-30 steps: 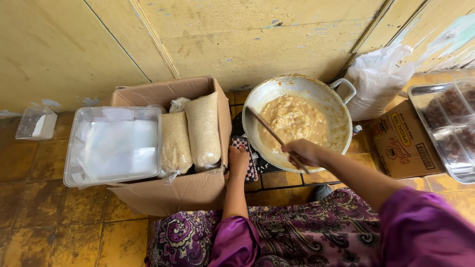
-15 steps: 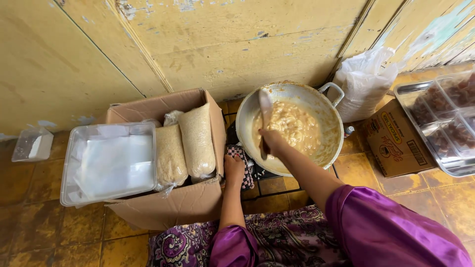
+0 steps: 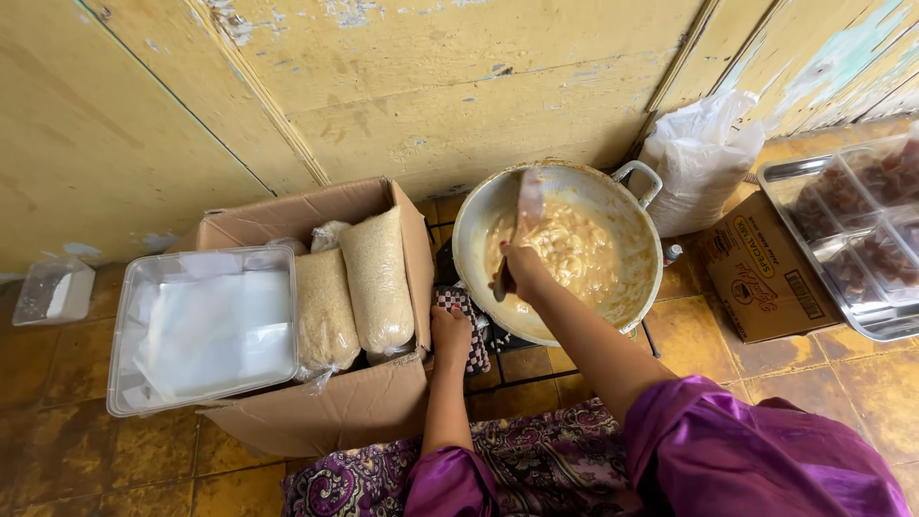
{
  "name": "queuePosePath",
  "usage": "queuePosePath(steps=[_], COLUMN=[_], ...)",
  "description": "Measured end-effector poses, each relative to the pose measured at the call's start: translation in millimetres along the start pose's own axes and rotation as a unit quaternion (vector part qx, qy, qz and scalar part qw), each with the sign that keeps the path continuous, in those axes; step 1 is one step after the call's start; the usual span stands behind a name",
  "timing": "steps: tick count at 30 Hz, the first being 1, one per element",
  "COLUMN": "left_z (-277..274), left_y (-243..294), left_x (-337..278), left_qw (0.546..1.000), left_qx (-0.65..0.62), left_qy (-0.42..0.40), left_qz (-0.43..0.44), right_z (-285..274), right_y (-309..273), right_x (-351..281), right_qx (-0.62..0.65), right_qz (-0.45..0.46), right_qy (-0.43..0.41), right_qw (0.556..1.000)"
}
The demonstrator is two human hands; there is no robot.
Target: Stirring a thick mixture in a large pan using a wooden spatula while holding the pan steady with a cloth
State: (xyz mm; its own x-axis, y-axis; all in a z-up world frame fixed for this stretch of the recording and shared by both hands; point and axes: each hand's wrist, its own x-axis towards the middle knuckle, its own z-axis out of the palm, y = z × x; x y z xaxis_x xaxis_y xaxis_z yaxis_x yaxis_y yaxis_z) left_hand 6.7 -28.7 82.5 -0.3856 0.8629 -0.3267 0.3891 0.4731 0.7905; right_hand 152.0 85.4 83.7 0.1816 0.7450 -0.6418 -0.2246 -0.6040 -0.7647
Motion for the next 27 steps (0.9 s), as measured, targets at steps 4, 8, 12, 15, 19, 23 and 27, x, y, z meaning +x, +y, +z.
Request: queuePosePath(steps=[4,8,12,15,19,23,27], left_z=[22,14,17,24,7,0,25], left_y=[-33,-26,-26,-40,-14,-4,-40], left_x=[27,20,20,33,10,1,34], left_qw=[1.0,1.0,1.0,1.0,1.0,1.0,1.0], left_qx=[0.007,0.009,0.002,0.013,0.002,0.003,0.01], left_qy=[0.001,0.003,0.006,0.007,0.0,-0.002,0.011], left_qz=[0.003,0.004,0.007,0.005,0.002,0.003,0.012], right_z=[23,19,24,44,19,2,33], right_y=[14,7,-6,6,-23,-35,-25], right_x=[-19,25,-20,-42,-10,-34,-75], right_qx=[-0.02,-0.002,0.02,-0.006,0.032,0.039,0.04], right_qz=[0.021,-0.005,0.012,0.017,-0.018,-0.02,0.002], right_qy=[-0.045,-0.019,-0.014,-0.038,-0.009,0.016,-0.044], right_qw=[0.999,1.0,1.0,0.999,0.999,0.999,0.998])
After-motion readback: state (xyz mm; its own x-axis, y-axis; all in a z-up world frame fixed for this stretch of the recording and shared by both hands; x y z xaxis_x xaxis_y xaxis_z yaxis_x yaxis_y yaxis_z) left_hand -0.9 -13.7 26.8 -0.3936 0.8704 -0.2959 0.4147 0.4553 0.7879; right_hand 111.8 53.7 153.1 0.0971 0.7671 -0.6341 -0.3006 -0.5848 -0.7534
